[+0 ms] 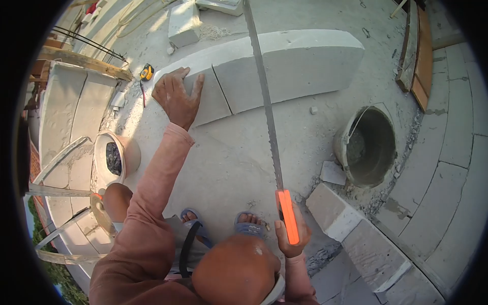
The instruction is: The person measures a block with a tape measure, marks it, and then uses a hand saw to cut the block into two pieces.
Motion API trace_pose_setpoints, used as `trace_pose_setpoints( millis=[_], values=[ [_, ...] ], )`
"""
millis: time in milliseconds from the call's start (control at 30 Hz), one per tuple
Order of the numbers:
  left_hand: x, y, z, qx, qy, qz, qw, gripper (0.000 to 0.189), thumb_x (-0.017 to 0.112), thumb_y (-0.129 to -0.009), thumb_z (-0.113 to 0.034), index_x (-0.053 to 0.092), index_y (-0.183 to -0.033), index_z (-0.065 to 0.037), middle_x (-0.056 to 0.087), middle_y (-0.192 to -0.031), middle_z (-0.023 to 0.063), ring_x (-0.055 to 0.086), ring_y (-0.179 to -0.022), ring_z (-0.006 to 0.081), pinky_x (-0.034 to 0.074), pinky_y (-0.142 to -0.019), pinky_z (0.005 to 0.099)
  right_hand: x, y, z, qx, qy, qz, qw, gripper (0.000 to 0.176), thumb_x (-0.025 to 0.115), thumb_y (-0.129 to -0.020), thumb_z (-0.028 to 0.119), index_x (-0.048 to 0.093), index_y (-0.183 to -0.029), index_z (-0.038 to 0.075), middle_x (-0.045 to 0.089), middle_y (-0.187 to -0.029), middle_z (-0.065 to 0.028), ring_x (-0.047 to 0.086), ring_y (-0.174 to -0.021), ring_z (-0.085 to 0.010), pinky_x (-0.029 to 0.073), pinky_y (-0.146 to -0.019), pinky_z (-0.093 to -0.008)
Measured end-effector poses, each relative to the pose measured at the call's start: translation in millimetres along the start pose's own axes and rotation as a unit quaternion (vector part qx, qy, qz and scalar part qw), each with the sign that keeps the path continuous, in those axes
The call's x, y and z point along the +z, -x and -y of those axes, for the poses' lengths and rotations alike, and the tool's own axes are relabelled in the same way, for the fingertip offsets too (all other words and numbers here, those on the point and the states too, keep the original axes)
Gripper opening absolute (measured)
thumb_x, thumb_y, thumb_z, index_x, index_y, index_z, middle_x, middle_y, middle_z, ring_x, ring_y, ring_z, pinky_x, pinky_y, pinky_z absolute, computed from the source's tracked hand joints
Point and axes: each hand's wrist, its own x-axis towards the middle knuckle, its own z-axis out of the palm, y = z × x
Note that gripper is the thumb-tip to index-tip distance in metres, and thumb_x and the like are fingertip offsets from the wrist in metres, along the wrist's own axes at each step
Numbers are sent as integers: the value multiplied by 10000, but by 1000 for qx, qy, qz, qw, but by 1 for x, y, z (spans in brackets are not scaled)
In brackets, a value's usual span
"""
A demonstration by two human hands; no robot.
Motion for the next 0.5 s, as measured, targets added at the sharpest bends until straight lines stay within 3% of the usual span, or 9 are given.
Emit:
trace_pose_setpoints(
  millis=[33,133,233,300,433,500],
  values=[
    [-7,1,-3,13,12,7,1000,418,746,-862,-472,651,-1099,-142,629,-1098,7,500,-1129,258,338,-985,453,3,-13,6,-27,10,2,1000,532,720,-904,178,546,-1316,-110,690,-1202,-233,737,-965,-312,583,-807,-363],
    [-34,-3,1,-6,80,142,987,409,767,-852,-451,644,-1083,-136,607,-1191,42,469,-1231,275,320,-1035,479,16,-38,31,-51,-10,10,999,490,727,-887,80,563,-1316,-91,705,-1178,-213,747,-904,-272,584,-767,-333],
    [-50,-19,13,115,6,121,986,647,723,-830,-600,608,-1241,-114,568,-1299,110,452,-1310,307,293,-1096,489,28,-43,49,-19,-63,14,998,473,725,-885,54,582,-1319,-66,726,-1134,-191,747,-804,-228,576,-707,-300],
    [-46,-15,20,119,-25,154,981,886,636,-790,-745,535,-1372,-86,547,-1349,149,426,-1354,313,265,-1131,491,35,-40,54,3,-79,17,997,472,724,-896,75,587,-1331,-46,741,-1090,-182,731,-720,-205,563,-661,-289],
    [-53,-3,22,147,14,290,946,1219,514,-704,-924,371,-1529,-37,514,-1422,189,457,-1333,302,269,-1126,470,33,-26,50,-19,-43,11,999,471,721,-903,92,586,-1331,-49,734,-1099,-201,748,-782,-224,569,-693,-299],
    [-56,-7,23,134,32,295,945,1170,562,-728,-874,371,-1521,-35,522,-1402,179,488,-1297,309,309,-1095,457,31,-14,48,-42,-33,-6,999,468,720,-901,94,589,-1327,-51,732,-1099,-208,757,-820,-237,572,-709,-306]
  ],
)
